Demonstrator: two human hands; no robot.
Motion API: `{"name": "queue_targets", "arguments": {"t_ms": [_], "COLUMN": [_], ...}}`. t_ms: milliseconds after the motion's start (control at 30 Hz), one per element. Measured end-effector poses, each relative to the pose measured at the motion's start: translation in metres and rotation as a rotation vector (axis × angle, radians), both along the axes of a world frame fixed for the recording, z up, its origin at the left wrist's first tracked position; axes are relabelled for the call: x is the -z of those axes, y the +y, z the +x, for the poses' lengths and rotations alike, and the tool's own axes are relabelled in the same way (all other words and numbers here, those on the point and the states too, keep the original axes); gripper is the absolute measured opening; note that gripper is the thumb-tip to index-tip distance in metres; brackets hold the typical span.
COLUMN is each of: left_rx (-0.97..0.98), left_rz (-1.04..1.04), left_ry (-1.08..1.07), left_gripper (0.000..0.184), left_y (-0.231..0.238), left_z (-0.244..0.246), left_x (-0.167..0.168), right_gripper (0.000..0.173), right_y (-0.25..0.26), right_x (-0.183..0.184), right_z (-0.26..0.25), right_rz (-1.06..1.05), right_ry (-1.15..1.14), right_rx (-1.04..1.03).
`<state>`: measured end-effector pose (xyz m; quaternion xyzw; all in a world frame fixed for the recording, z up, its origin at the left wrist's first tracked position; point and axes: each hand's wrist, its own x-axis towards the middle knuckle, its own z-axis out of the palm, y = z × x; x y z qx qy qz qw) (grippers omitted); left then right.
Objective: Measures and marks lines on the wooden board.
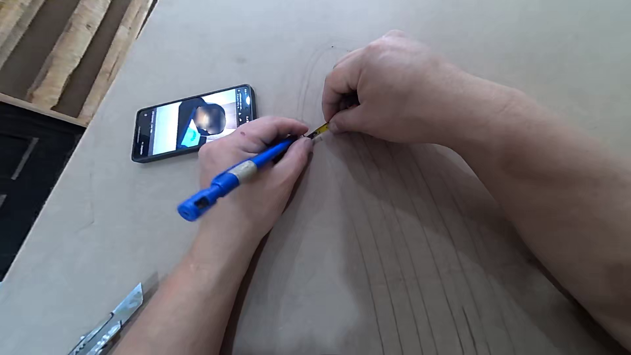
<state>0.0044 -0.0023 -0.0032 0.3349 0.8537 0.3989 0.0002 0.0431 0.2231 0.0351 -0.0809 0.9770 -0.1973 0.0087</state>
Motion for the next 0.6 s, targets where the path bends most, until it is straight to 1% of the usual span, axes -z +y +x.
{"name": "queue_targets", "arguments": {"t_ms": [100, 267, 467, 600], "left_rx": [0.010, 0.026, 0.005, 0.014], "left_rz": [-0.027, -0.023, -0.056, -0.050], "left_ry": [0.052, 0.078, 0.113, 0.114], "left_gripper": [0.011, 0.010, 0.011, 0.010], "left_y": [0.001, 0.001, 0.001, 0.000], "left_z": [-0.001, -0.001, 0.000, -0.001], "left_x": [0.002, 0.002, 0.003, 0.003], "right_gripper": [0.004, 0.003, 0.007, 0.007], "right_y": [0.000, 0.003, -0.005, -0.005], "right_x": [-0.001, -0.004, -0.011, -0.011], "right_z": [0.000, 0.001, 0.004, 0.005], "right_rz": [-0.011, -0.012, 0.055, 0.035], "right_ry": [-0.007, -0.050, -0.089, -0.098], "right_rx": [0.003, -0.022, 0.016, 0.033]}}
